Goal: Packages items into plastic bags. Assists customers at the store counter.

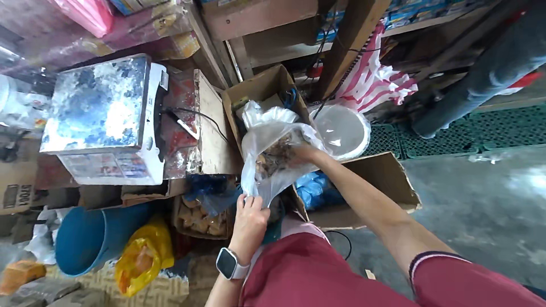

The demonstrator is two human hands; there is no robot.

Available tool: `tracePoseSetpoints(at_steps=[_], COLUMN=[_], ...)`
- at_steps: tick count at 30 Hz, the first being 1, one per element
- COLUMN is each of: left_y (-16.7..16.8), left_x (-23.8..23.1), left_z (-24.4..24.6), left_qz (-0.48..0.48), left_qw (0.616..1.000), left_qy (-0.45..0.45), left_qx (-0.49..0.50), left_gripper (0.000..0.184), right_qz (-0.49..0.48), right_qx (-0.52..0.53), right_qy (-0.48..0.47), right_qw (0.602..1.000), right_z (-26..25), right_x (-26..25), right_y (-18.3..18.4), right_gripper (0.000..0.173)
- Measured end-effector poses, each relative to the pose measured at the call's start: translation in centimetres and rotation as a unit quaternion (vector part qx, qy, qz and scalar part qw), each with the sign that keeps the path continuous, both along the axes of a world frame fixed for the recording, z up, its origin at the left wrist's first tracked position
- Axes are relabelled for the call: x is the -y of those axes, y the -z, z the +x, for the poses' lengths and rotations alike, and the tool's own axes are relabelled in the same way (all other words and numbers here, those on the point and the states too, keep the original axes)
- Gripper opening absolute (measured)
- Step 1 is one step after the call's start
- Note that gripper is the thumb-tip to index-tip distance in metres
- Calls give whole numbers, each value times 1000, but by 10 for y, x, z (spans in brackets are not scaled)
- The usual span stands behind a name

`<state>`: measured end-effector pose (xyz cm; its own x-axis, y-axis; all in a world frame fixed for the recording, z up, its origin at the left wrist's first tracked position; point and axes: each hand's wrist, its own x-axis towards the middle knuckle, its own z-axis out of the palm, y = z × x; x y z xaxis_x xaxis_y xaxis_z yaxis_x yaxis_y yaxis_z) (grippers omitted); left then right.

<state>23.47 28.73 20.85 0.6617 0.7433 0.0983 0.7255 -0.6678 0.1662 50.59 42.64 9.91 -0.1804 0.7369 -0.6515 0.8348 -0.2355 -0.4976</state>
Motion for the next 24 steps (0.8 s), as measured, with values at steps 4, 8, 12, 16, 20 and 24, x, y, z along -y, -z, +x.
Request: tracePoseSetpoints(at_steps=[4,8,12,16,20,24], left_y=[-8,-7,-15,-11,-1,6], left_x=[-12,-17,-25,-54,-108,-165], left_z=[3,11,28,54,82,79], left_qz=[-22,-63,-126,-108,-280,-255], left_qw=[1000,998,989,980,939,901], left_qy=[-10,18,72,135,42,-118], left_qx=[8,21,37,99,-193,-332], left_gripper=[11,12,10,20,34,41], right_qz=[65,119,145,93,9,104], right_qx=[-20,-144,-287,-248,-134,-110], right_qy=[3,229,438,344,241,307], right_qw=[998,955,839,901,961,940], right_z=[17,49,66,42,1,-24], right_x=[39,42,32,28,1,-38], right_y=[-12,-33,-45,-57,-30,4], right_gripper=[32,32,30,31,56,61])
